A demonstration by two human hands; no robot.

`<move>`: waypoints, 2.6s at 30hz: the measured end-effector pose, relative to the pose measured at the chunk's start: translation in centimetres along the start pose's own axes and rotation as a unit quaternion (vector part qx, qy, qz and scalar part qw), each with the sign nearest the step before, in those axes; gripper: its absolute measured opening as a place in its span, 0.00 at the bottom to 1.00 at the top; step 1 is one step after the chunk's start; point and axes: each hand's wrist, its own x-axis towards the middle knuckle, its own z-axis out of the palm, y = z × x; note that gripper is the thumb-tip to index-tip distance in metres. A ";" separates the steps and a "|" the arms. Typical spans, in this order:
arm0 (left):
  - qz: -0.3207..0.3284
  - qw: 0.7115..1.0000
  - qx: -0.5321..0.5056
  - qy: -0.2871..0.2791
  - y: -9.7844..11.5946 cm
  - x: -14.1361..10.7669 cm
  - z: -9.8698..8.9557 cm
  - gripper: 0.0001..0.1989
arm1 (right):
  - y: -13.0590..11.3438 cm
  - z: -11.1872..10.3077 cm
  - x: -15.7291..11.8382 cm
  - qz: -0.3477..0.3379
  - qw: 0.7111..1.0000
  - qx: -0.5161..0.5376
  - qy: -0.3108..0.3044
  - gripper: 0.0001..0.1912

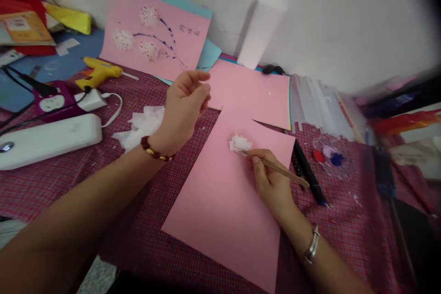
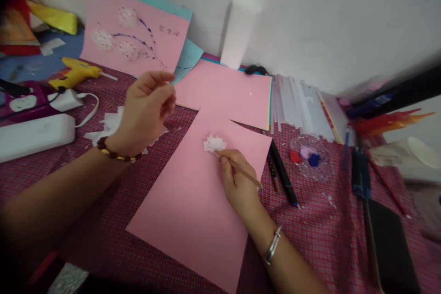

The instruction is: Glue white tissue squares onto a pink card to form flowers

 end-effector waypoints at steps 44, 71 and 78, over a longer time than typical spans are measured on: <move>-0.050 0.909 0.182 -0.371 2.1 -0.8 -1.6 0.04 | -0.7 -0.6 -0.4 0.052 0.978 0.197 0.036 0.08; 0.038 0.856 0.307 -0.414 -3.7 -1.9 0.5 0.07 | -0.4 -0.1 0.4 0.037 0.993 0.107 0.032 0.08; 0.076 0.857 0.328 -0.391 -4.8 -1.7 1.4 0.07 | -1.2 -0.3 -0.3 0.038 0.985 0.151 0.069 0.09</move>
